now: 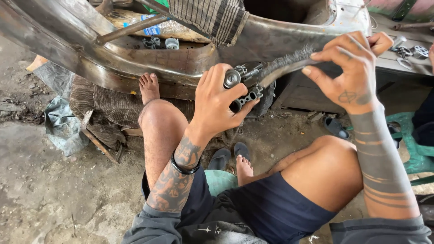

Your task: Cleaning the exterior of a motorcycle carburetor using a wire brush to remove dirt and grime.

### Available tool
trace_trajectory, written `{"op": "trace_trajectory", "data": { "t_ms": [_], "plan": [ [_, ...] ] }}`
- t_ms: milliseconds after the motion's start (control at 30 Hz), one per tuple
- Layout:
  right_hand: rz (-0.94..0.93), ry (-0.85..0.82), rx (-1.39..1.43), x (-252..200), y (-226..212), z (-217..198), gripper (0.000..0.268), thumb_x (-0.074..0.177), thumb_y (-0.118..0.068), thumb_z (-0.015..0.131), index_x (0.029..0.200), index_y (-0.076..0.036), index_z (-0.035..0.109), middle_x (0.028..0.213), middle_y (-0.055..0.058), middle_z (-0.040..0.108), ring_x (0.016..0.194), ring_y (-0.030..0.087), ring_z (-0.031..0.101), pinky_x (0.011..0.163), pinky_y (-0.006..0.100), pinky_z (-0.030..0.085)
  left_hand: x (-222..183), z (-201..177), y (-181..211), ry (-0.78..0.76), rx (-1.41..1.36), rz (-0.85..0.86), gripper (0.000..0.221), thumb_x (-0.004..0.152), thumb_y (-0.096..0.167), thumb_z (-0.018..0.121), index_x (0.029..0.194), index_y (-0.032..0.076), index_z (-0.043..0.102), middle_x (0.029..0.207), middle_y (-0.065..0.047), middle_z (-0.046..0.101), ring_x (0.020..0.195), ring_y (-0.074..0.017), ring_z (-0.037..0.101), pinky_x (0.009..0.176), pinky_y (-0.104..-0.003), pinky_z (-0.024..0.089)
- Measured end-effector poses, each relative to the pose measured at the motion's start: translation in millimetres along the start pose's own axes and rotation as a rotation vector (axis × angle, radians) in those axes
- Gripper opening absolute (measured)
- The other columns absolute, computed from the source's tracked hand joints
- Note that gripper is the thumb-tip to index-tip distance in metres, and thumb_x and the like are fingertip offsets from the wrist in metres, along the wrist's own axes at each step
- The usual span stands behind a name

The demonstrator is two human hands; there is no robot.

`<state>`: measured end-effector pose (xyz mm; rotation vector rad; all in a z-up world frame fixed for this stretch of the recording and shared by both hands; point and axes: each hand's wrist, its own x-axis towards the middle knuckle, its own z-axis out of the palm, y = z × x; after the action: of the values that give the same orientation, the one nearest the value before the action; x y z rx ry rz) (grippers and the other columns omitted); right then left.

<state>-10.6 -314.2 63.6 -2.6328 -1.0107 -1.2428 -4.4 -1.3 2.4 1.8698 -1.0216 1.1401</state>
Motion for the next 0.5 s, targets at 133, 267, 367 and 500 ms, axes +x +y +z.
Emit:
{"op": "trace_trajectory", "data": {
  "t_ms": [133,267,367,500],
  "plan": [
    [-0.043,0.091,-0.269,-12.7,23.1,5.5,0.046,0.119,-0.051,0.082,0.103,-0.009,0.089,0.102,0.006,0.072,0.096,0.024,0.059,0.106,0.040,0.023,1.6,-0.3,-0.7,0.016,-0.004,0.001,0.031,0.094,0.031,0.078,0.084,0.011,0.057,0.099,-0.016,0.047,0.082,-0.0313,0.051,0.068,-0.041,0.044],
    [0.128,-0.041,-0.049,-9.0,13.3,3.5,0.037,0.113,-0.045,0.082,0.101,-0.010,0.081,0.106,0.007,0.074,0.108,0.028,0.062,0.110,0.046,0.022,0.1,1.4,-1.2,0.012,-0.009,0.003,0.030,0.094,0.031,0.079,0.084,0.010,0.059,0.104,-0.019,0.050,0.087,-0.0346,0.056,0.070,-0.043,0.046],
    [0.071,0.002,-0.134,-26.0,34.1,9.7,0.040,0.116,-0.045,0.086,0.102,-0.007,0.083,0.105,0.008,0.073,0.106,0.028,0.061,0.113,0.044,0.024,-1.8,1.1,0.4,-0.007,-0.024,0.000,0.031,0.093,0.031,0.080,0.084,0.011,0.059,0.104,-0.019,0.051,0.088,-0.0342,0.056,0.070,-0.043,0.046],
    [0.073,-0.036,0.033,-8.2,2.4,-2.2,0.035,0.109,-0.041,0.084,0.098,-0.008,0.080,0.106,0.007,0.071,0.100,0.025,0.058,0.107,0.043,0.021,-4.6,3.0,1.0,-0.021,-0.032,-0.001,0.030,0.093,0.033,0.081,0.086,0.011,0.062,0.108,-0.021,0.052,0.094,-0.0379,0.059,0.076,-0.046,0.047]
  ]
}}
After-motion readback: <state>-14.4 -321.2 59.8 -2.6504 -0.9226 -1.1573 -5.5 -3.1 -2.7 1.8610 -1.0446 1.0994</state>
